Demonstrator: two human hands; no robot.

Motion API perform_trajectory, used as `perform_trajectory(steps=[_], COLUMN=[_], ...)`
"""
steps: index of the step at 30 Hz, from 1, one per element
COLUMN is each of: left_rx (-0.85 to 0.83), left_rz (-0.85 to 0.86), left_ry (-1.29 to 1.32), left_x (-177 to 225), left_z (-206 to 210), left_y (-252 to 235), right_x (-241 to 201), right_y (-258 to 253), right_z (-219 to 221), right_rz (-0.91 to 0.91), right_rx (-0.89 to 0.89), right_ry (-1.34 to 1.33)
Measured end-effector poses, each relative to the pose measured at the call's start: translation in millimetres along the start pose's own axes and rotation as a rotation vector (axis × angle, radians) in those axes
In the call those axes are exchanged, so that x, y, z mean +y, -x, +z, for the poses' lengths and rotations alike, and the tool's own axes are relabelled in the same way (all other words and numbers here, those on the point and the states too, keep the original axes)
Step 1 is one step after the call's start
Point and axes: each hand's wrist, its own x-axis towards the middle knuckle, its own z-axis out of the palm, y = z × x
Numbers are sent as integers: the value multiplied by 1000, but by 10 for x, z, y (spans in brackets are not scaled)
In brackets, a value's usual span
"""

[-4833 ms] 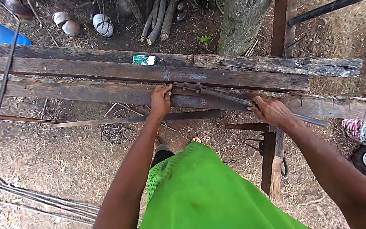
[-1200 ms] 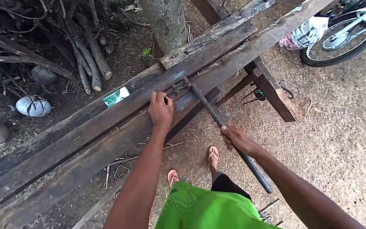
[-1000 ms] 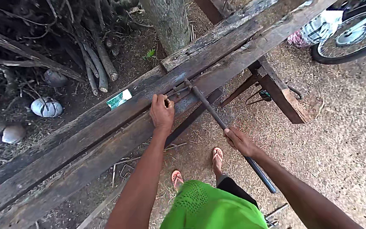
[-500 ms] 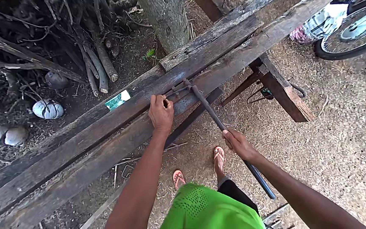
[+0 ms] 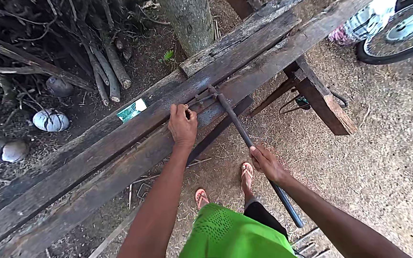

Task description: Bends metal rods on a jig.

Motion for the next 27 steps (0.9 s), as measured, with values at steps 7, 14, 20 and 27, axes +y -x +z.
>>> perform_trajectory(steps=[7,14,20,27], left_rx=[-5,-9,-50,-27], left_rz=[-12,-37,-50,-72], left_ry=[26,40,36,16], left_x=[10,35,53,78], left_z=[-3,8,-33,-70], left_y=[-17,-82,-83,-61], right_x=[-74,-52,-173,235], right_y=[74,88,187,511], right_z=[215,814,566,285], right_rz=[29,22,67,145], right_rx=[77,210,111,179], right_ry=[-16,-135,-103,487])
